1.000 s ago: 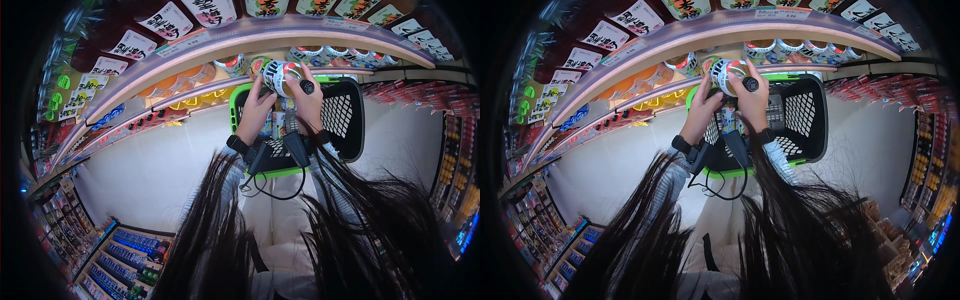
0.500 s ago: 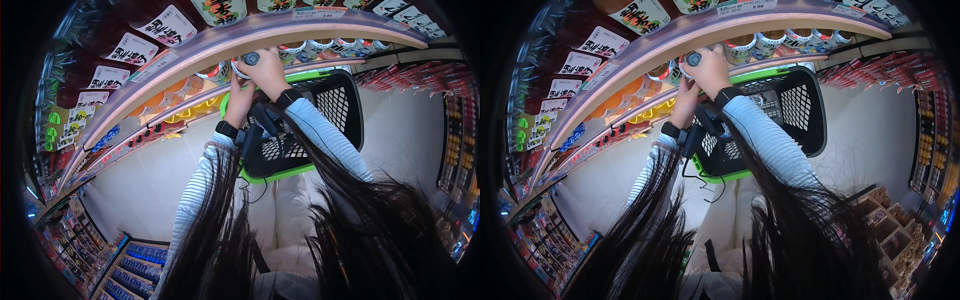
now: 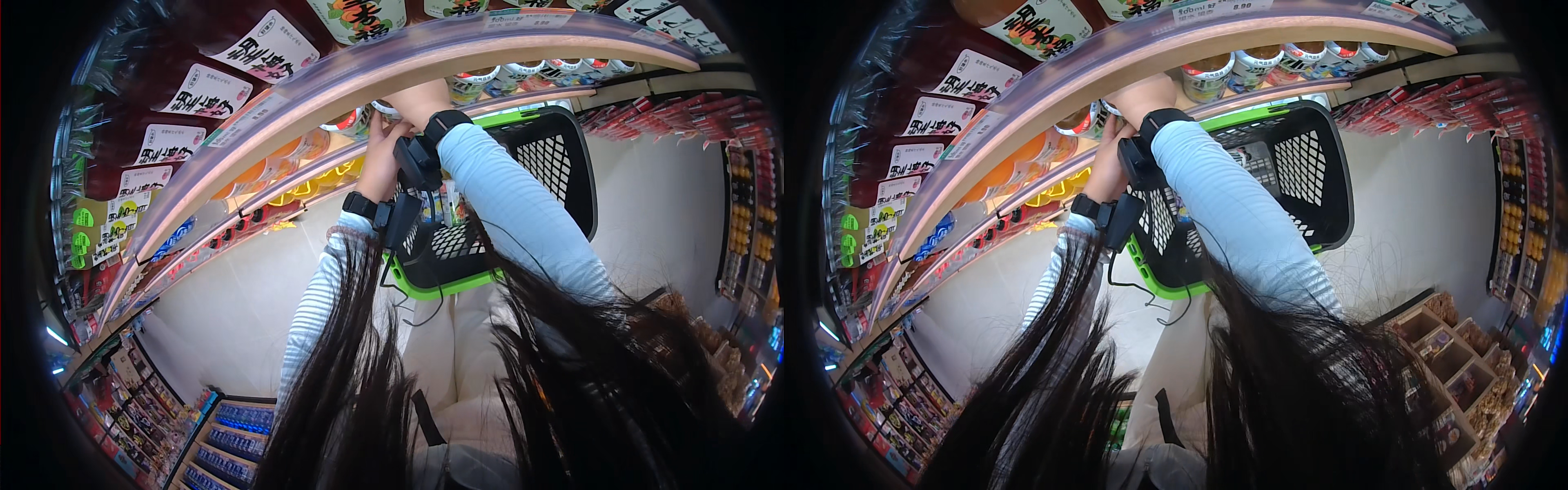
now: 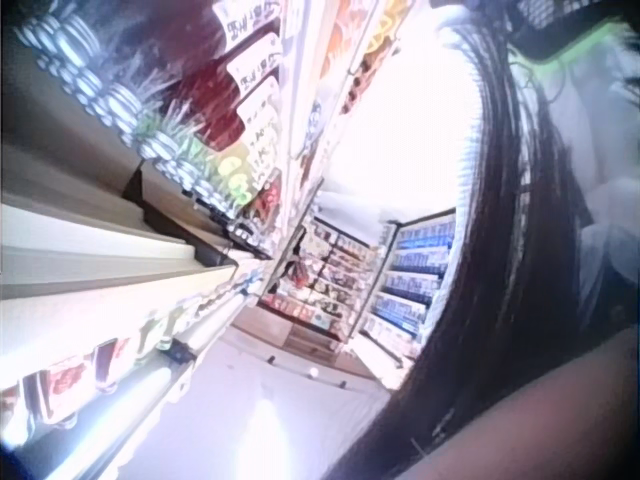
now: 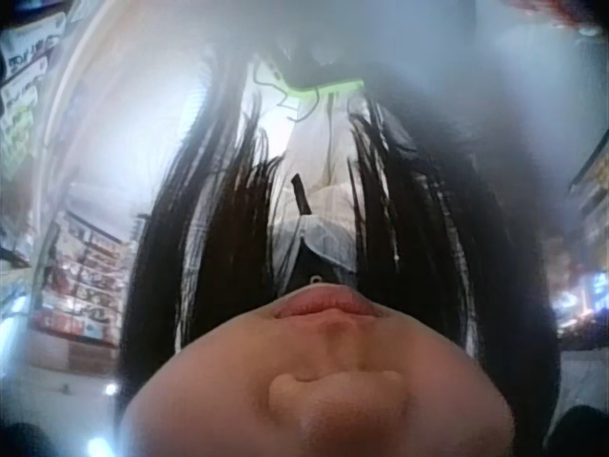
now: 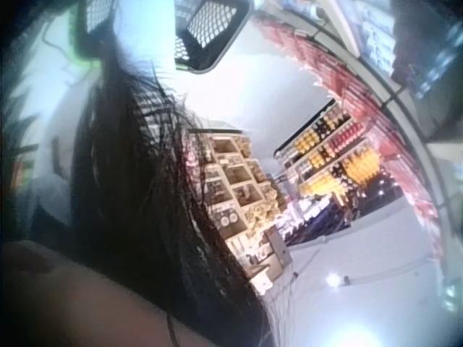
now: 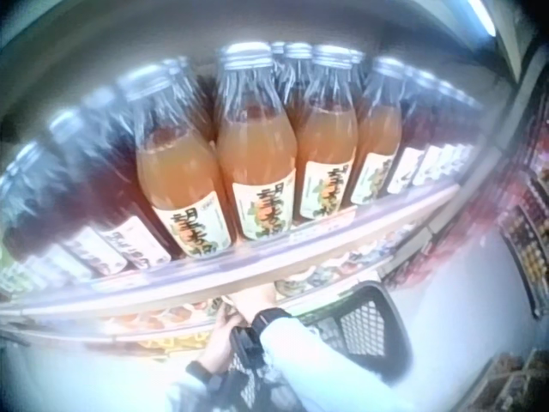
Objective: Restocking bottles of tea from a shopping basket onto supermarket shelves.
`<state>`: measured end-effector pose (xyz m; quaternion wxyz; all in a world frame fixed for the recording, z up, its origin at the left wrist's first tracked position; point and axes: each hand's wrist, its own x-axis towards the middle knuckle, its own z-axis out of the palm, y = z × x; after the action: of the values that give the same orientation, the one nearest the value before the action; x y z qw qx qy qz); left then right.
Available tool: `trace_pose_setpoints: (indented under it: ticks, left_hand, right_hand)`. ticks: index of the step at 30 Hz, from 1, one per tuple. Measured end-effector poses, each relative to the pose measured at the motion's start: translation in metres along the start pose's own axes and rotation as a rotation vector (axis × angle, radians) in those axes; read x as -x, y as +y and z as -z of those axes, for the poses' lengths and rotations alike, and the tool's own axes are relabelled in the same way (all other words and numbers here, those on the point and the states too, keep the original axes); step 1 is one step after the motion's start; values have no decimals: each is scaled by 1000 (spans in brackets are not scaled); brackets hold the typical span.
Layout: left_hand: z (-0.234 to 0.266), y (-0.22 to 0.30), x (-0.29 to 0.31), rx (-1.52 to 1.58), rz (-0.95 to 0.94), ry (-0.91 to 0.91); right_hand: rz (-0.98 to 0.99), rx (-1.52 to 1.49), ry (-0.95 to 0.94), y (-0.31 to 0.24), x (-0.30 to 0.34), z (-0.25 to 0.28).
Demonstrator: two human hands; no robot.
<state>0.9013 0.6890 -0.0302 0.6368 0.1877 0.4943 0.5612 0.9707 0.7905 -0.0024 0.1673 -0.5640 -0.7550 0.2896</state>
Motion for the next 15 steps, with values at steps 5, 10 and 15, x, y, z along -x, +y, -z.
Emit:
trace_pose_setpoints:
  ticks: [5,10,15]
  left_hand:
    - [6,3,8,60,-14,52]
    - [26,5,9,-193,96,282]
    - [46,11,5,-190,21,339]
  right_hand:
    - [-36,0,26,-10,-2,-6]
    - [147,-67,86,8,-14,-24]
    - [193,-387,29,31,-23,-42]
